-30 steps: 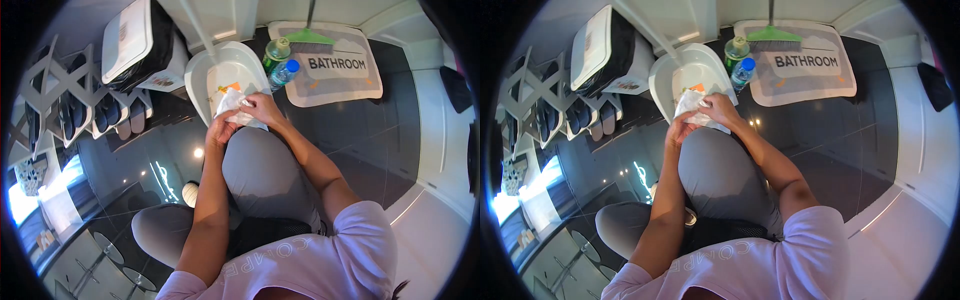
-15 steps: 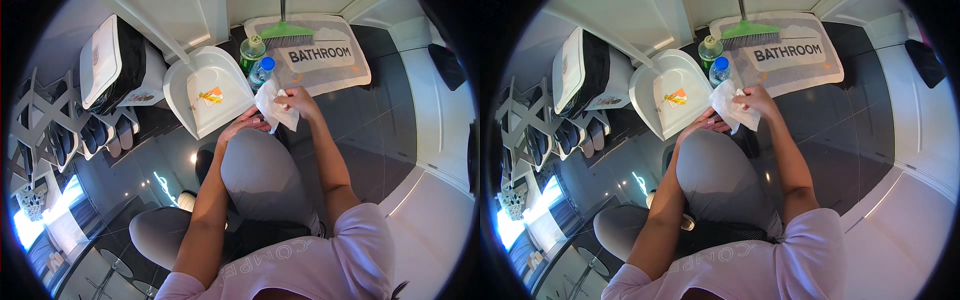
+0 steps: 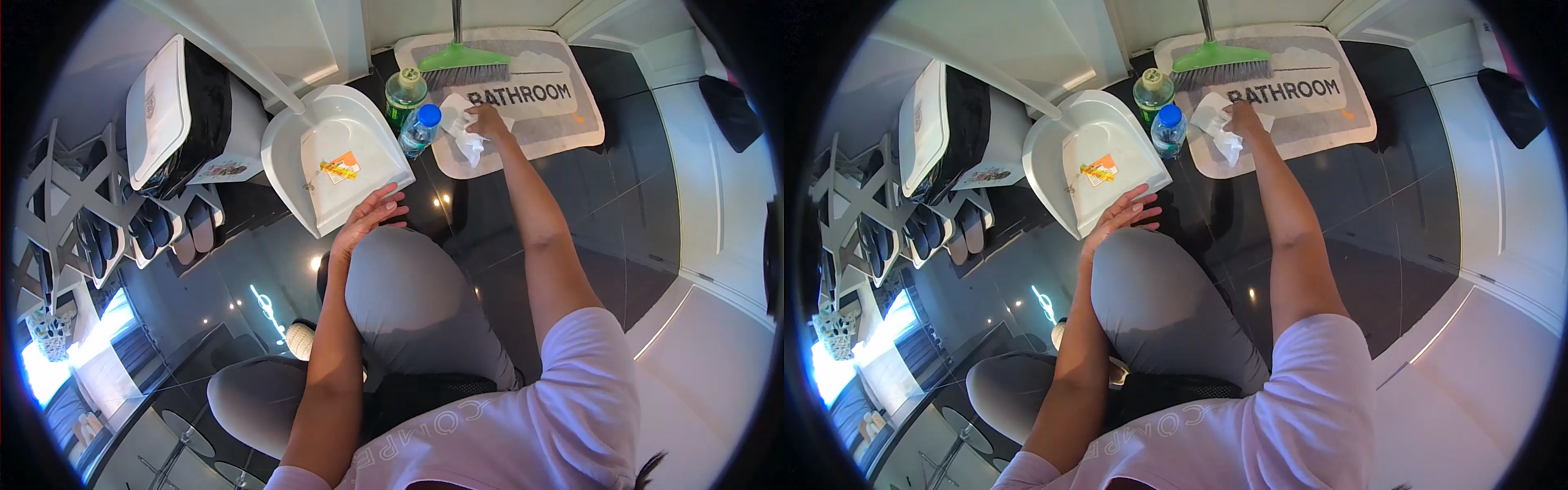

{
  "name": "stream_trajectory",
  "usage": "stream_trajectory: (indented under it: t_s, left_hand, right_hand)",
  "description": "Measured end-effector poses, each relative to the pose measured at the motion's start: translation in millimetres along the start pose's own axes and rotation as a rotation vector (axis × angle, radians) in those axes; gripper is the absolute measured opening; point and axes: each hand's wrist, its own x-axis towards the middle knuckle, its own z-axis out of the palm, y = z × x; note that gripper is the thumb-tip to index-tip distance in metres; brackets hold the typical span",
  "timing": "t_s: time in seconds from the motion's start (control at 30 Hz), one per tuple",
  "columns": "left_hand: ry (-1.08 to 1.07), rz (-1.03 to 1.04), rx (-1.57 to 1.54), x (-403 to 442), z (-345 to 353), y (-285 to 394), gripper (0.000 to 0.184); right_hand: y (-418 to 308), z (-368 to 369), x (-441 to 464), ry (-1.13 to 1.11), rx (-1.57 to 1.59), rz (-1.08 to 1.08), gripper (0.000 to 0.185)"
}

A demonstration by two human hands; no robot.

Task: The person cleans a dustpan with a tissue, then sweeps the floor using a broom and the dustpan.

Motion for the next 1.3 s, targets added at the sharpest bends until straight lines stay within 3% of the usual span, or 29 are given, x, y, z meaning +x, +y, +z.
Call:
stream_trajectory:
  t_s: [0.2,0.4,0.47,0.6,0.67,0.73,0.8,0.83,0.9,0.97,1.03,1.1,1.17,1.23,1.3]
  left_hand:
    - [0.096,-0.011,0.037,-9.1,-19.6,5.0,0.051]
    - [0.147,-0.023,0.083,-6.1,-30.0,4.1,0.049]
    - [0.144,-0.014,0.072,-6.3,-33.5,4.6,0.048]
    - [0.201,-0.003,0.078,-6.7,-36.4,8.1,0.045]
    - [0.248,-0.004,0.098,-8.9,-35.1,14.9,0.042]
    - [0.314,-0.002,0.114,-11.9,-41.4,21.1,0.038]
    - [0.451,0.012,0.169,-14.3,-56.5,26.8,0.026]
    - [0.469,0.013,0.165,-17.7,-63.3,30.1,0.026]
    - [0.74,0.136,0.369,-25.3,-75.4,38.3,0.021]
    - [0.849,0.222,0.407,-31.3,-85.1,40.8,0.018]
    - [1.136,0.335,0.7,-32.7,-102.5,34.8,0.019]
    - [1.222,0.335,0.75,-29.1,-117.0,23.2,0.024]
    - [1.396,0.405,1.058,-22.2,-131.0,8.6,0.03]
    - [1.449,0.462,1.101,-20.3,-129.9,4.7,0.034]
    - [1.335,0.522,1.068,-16.9,-130.9,10.1,0.032]
  right_hand:
    - [4.5,-3.8,-16.0,0.19,0.077,-0.055,0.041]
    - [-12.4,-15.4,-30.9,0.313,0.017,0.163,0.025]
    - [-13.1,-15.7,-34.0,0.502,-0.072,0.072,0.02]
    - [-13.0,-24.5,-43.0,0.421,0.033,0.095,0.019]
    - [-15.4,-28.1,-47.3,0.521,0.095,0.23,0.02]
    - [31.5,-12.0,-31.0,0.55,0.344,0.3,0.021]
    - [-7.0,-42.6,-60.8,0.627,1.052,0.215,0.019]
    - [-29.6,-59.3,-77.5,0.632,1.204,0.129,0.017]
    - [-62.6,-80.7,-105.1,0.593,1.282,0.132,0.018]
    - [-114.8,-92.8,-136.7,0.386,1.484,0.039,0.019]
    - [-164.1,-80.3,-153.6,0.26,1.546,0.095,0.019]
    - [-194.0,-36.9,-146.6,0.038,1.547,0.018,0.019]
    - [-217.2,19.5,-118.9,-0.187,1.414,-0.086,0.019]
    - [-232.4,82.0,-76.8,-0.179,1.086,-0.027,0.018]
    - [-246.6,121.0,-44.6,0.181,0.408,-0.246,0.019]
